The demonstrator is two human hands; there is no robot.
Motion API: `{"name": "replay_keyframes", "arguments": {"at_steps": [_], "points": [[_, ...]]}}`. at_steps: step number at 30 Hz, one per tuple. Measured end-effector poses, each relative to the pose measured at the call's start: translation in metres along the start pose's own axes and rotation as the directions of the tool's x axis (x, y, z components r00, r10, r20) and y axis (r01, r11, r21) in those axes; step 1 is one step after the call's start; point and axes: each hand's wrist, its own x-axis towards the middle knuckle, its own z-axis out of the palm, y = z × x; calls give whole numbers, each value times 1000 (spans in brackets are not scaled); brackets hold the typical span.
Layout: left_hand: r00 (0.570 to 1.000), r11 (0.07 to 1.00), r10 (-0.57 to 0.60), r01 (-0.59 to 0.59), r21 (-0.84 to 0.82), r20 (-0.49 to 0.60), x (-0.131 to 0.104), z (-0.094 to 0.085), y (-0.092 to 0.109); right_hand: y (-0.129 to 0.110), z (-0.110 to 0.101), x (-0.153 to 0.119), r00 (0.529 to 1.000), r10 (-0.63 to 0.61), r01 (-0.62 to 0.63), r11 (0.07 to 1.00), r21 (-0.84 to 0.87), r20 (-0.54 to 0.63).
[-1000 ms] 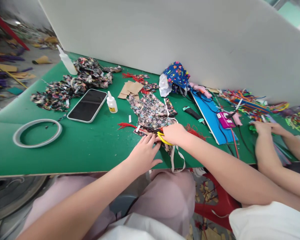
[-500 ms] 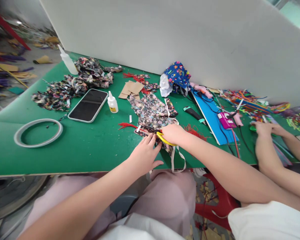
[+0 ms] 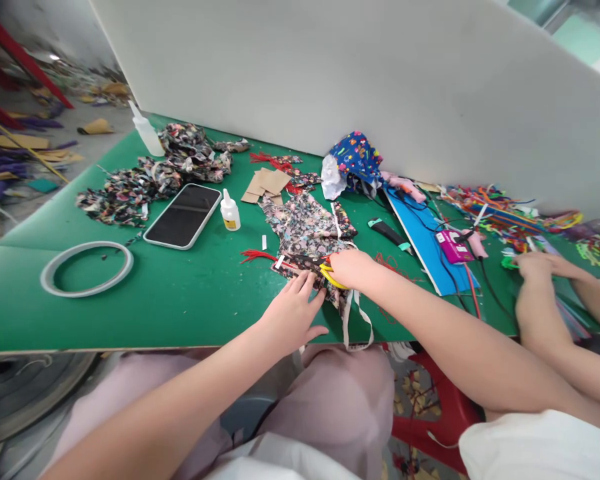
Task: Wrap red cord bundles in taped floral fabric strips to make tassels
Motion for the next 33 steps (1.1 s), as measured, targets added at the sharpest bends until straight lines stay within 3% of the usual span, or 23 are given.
{"name": "replay_keyframes", "arguments": {"at_steps": [14, 33], "points": [[999, 1000, 6, -5, -6, 40, 1, -2, 0, 4, -13, 3, 991, -62, 48, 992, 119, 116], [998, 1000, 5, -3, -21, 65, 1, -1, 0, 2, -1, 18, 999, -39, 37, 996, 75, 25]]}}
